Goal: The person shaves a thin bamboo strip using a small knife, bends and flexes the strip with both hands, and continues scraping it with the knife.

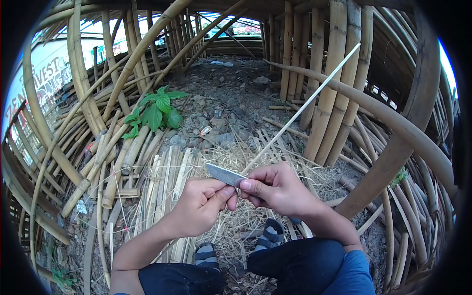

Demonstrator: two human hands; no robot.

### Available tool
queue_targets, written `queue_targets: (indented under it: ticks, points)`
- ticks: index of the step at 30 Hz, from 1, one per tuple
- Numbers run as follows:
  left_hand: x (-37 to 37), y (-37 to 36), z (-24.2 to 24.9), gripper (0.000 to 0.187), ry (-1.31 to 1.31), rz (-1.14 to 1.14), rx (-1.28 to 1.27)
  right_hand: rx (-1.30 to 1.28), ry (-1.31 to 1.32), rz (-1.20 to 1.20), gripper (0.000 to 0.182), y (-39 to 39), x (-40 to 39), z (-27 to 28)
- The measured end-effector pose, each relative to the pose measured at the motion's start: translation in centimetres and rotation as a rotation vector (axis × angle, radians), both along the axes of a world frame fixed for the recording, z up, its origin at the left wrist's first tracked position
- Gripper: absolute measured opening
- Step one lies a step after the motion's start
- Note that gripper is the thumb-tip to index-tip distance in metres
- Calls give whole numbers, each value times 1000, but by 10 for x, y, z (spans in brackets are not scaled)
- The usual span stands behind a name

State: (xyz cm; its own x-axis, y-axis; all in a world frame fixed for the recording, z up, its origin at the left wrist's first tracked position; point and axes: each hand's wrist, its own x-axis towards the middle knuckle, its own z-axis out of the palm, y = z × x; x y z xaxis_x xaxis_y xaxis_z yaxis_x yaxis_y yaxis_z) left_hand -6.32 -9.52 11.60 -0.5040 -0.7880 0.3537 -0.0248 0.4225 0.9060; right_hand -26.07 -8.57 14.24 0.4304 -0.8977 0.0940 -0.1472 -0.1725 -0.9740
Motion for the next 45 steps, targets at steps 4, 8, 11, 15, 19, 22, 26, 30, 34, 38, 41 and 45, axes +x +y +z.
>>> queue_targets:
  ticks: [4, 8, 11, 15, 19, 22, 26, 30, 34, 38, 41, 45]
  points:
    - [7, -2, 1, 19, -32, -34, 22, -31, 8, -58, 23, 1, 3, -4]
    - [9, 2, 4, 19, -22, -54, 116, -84, -31, -132, 24, 0, 3, -12]
    - [18, 4, 3, 25, 60, -66, 240, -139, -37, -335, 26, -9, -17, -7]
    - [19, 7, 2, 27, 6, -60, 263, -72, -11, -279, 28, -5, -25, -5]
    - [9, 7, 4, 25, 2, -70, 244, 113, 42, -43, 29, -2, -5, -10]
    - [9, 7, 4, 20, 33, -60, 282, 110, 39, 0, 29, -1, 2, -9]
    - [11, 9, 1, 23, 4, -92, 267, 108, 46, 11, 29, 5, 6, -6]
    - [11, 10, 1, 24, 17, -88, 217, 87, 42, 12, 27, 6, 3, -5]
    - [10, 13, 3, 24, 0, -44, 209, 71, 63, -11, 27, 4, 2, -10]
    - [16, 9, 0, 24, -32, -60, 194, 11, 87, -46, 26, 5, 2, -12]
    - [18, 10, 1, 25, -64, -60, 189, -25, 80, -90, 27, 6, 4, -14]
    - [22, 12, 2, 26, -102, -66, 167, -18, 77, -77, 27, 6, 3, -13]
